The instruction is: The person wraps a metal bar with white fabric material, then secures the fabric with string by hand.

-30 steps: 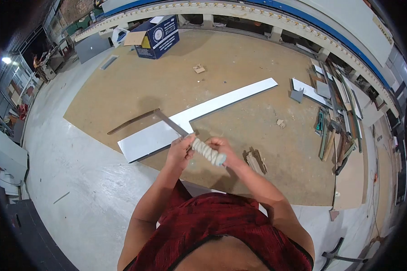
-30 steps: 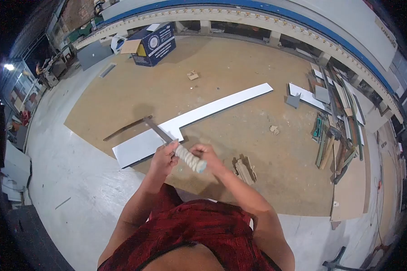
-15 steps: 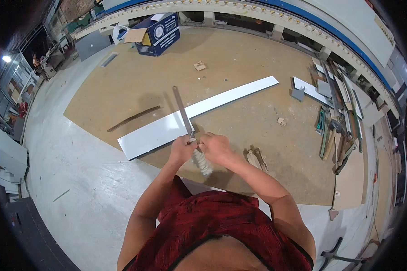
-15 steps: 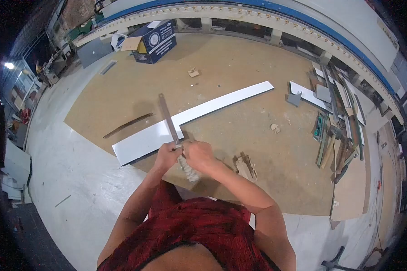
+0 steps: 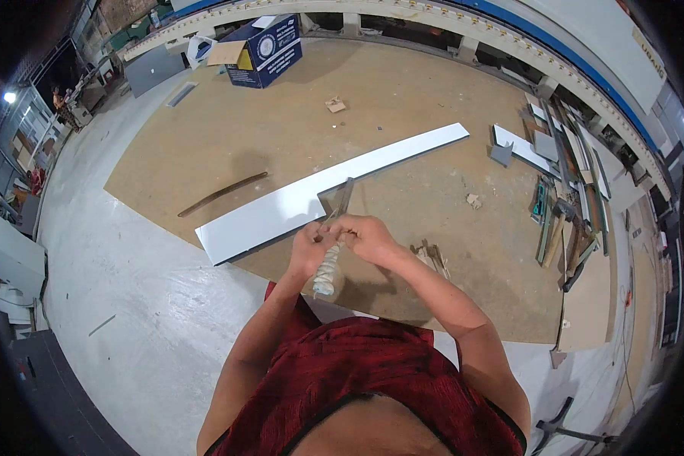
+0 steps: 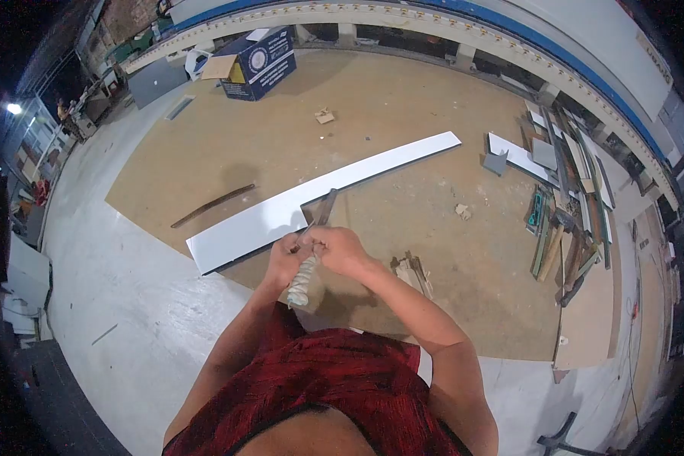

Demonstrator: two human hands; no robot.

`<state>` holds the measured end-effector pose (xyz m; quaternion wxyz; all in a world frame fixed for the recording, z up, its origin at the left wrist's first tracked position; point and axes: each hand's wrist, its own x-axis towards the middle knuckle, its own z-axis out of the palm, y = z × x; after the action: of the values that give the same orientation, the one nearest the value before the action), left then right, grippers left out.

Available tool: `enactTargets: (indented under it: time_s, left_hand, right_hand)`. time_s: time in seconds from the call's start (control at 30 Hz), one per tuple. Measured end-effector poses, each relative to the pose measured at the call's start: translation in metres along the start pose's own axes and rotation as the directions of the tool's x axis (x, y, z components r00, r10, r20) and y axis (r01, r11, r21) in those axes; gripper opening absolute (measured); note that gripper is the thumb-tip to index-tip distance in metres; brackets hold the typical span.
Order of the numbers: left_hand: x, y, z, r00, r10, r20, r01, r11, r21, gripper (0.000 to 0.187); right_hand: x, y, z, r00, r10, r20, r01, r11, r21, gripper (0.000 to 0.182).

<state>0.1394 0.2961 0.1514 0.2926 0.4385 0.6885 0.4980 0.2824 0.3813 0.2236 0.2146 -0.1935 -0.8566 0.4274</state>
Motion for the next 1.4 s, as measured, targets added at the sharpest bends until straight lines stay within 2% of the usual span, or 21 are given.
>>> enactTargets:
  time_s: [0.07,0.13,0.17,0.27,0.33,0.43,0.47,0.57,0.63,0.73,0.87,1.03,1.23,1.3,1.4]
  left_hand:
    - [-0.004,0.0,0.004,0.999,-0.039,-0.023,0.035,0.985,-0.167,0.021]
    - [-0.009,0.006,0.012,0.99,-0.113,-0.088,0.081,0.95,-0.3,0.017]
    - [-0.012,0.012,0.012,0.995,-0.082,-0.064,0.063,0.963,-0.261,0.017]
    - [-0.017,0.019,0.012,1.0,0.002,-0.013,-0.004,0.985,-0.171,0.016]
    - [-0.016,0.006,0.015,0.998,0.055,-0.01,-0.056,0.988,-0.143,0.013]
    - [-0.021,0.006,0.015,0.992,-0.13,0.002,0.126,0.963,-0.238,0.013]
    - [-0.023,0.01,0.015,0.989,-0.149,0.012,0.146,0.947,-0.286,0.012]
    - [-0.026,0.016,0.015,0.98,-0.193,0.045,0.194,0.892,-0.408,0.012]
    - [-0.025,0.012,0.015,0.975,-0.211,0.071,0.219,0.857,-0.467,0.012]
    - [-0.027,0.019,0.014,0.974,-0.227,0.025,0.219,0.898,-0.383,0.013]
    - [-0.027,0.015,0.018,0.974,-0.227,-0.002,0.208,0.896,-0.392,0.011]
    - [-0.029,0.017,0.022,0.986,-0.168,0.001,0.154,0.901,-0.405,0.012]
    - [-0.032,0.018,0.021,0.974,-0.192,0.12,0.227,0.82,-0.525,0.012]
    - [-0.034,0.022,0.02,0.977,-0.187,0.1,0.211,0.826,-0.522,0.007]
    - [-0.037,0.03,0.02,0.974,-0.22,0.051,0.216,0.843,-0.493,0.012]
  right_hand:
    - [0.001,-0.002,-0.003,0.994,0.105,-0.009,-0.104,0.992,0.072,0.016]
    - [0.0,-0.003,0.0,0.996,0.086,-0.015,-0.083,0.985,0.152,0.016]
    - [-0.001,-0.003,0.002,0.997,0.076,-0.019,-0.071,0.979,0.19,0.016]
    - [-0.004,-0.006,0.008,1.0,-0.03,-0.006,0.031,0.995,0.09,0.017]
    - [-0.005,-0.01,0.004,1.0,0.012,0.002,-0.012,0.999,0.031,0.017]
    - [-0.005,-0.01,-0.006,0.994,0.1,0.039,-0.099,0.994,-0.042,0.016]
    - [-0.005,-0.01,-0.009,0.989,0.133,0.057,-0.13,0.99,-0.062,0.015]
    - [-0.007,0.0,-0.008,1.0,0.025,0.011,-0.024,0.999,-0.045,0.018]
    - [-0.006,0.004,-0.008,0.999,0.04,0.016,-0.04,0.999,0.013,0.016]
    - [-0.006,0.003,-0.009,0.998,0.055,0.006,-0.055,0.997,0.052,0.014]
    - [-0.005,0.009,-0.007,0.998,0.044,-0.033,-0.041,0.995,0.089,0.014]
    - [-0.001,0.003,-0.005,0.995,0.096,0.028,-0.095,0.995,-0.021,0.016]
    - [0.008,0.004,-0.001,0.984,0.14,0.107,-0.129,0.986,-0.102,0.02]
    - [0.01,0.003,0.002,0.984,0.133,0.12,-0.117,0.985,-0.128,0.021]
    - [0.013,-0.003,0.002,0.987,0.107,0.121,-0.092,0.988,-0.123,0.023]
